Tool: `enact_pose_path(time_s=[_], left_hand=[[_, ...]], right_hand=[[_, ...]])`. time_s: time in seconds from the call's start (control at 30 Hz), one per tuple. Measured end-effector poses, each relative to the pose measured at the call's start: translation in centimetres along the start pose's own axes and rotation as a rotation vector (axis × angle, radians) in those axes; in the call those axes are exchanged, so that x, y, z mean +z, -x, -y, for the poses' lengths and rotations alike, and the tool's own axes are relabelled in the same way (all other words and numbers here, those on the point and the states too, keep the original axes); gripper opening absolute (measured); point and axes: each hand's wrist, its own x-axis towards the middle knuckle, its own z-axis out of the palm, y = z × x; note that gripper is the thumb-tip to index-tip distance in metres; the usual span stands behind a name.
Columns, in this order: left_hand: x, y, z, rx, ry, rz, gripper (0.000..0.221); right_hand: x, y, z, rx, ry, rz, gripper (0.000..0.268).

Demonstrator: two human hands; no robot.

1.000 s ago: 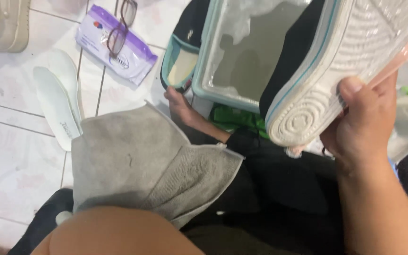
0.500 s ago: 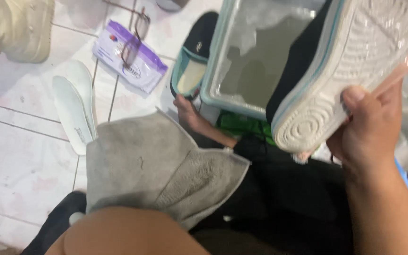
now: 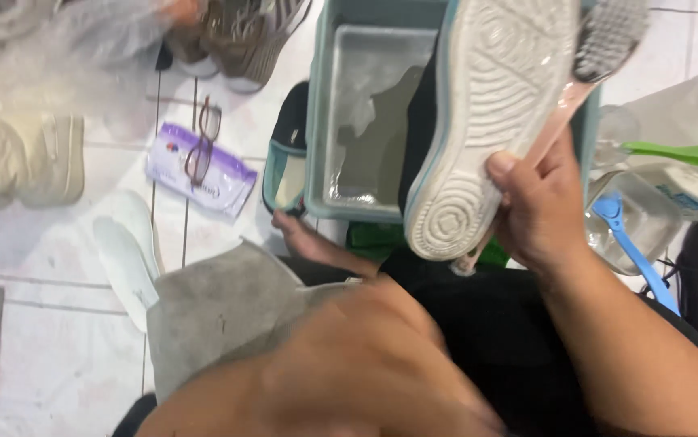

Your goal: Cleaning the sole of a shoe using a brush, soapy water, and a cloth

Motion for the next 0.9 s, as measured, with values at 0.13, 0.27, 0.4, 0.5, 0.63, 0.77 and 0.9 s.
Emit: enact_pose_path(time_s=[0.13,0.27,0.4,0.5,0.63,0.77,0.9], left_hand=[[2.5,-3.4,8.1,0.145,0.019,-0.645,0.012],[-0.4,-5.9,9.5,-0.356,-0.125,-0.351,0.06],[-0.7,-6.2,12.8,-0.661,0.241,-0.097,0.086],[-0.2,-6.3,14.5,-0.73,0.432,-0.265,0.071],[-0.3,-6.9,14.0,-0.666,0.303,-0.28,0.069],[-0.5,-6.9,13.5,-0.613,0.161,-0.208,0.074],[-1.4,-7.1,13.8,-0.7,-0.016,-0.318,0.085]], right_hand=[[0.0,0.1,0.6,0.003,-0.012,-0.001,0.067],[-0.1,0.4,0.7,0.068,-0.041,0.002,0.069],[0.3,0.9,0.1,0.083,-0.073,0.127,0.07],[0.7,1.3,-0.1,0.12,-0.017,0.163,0.069],[1.0,0.9,-0.4,0.141,0.01,0.226,0.065],[1.3,1.3,0.4,0.175,0.02,0.247,0.067],[2.1,0.8,2.1,0.146,0.189,0.295,0.053]])
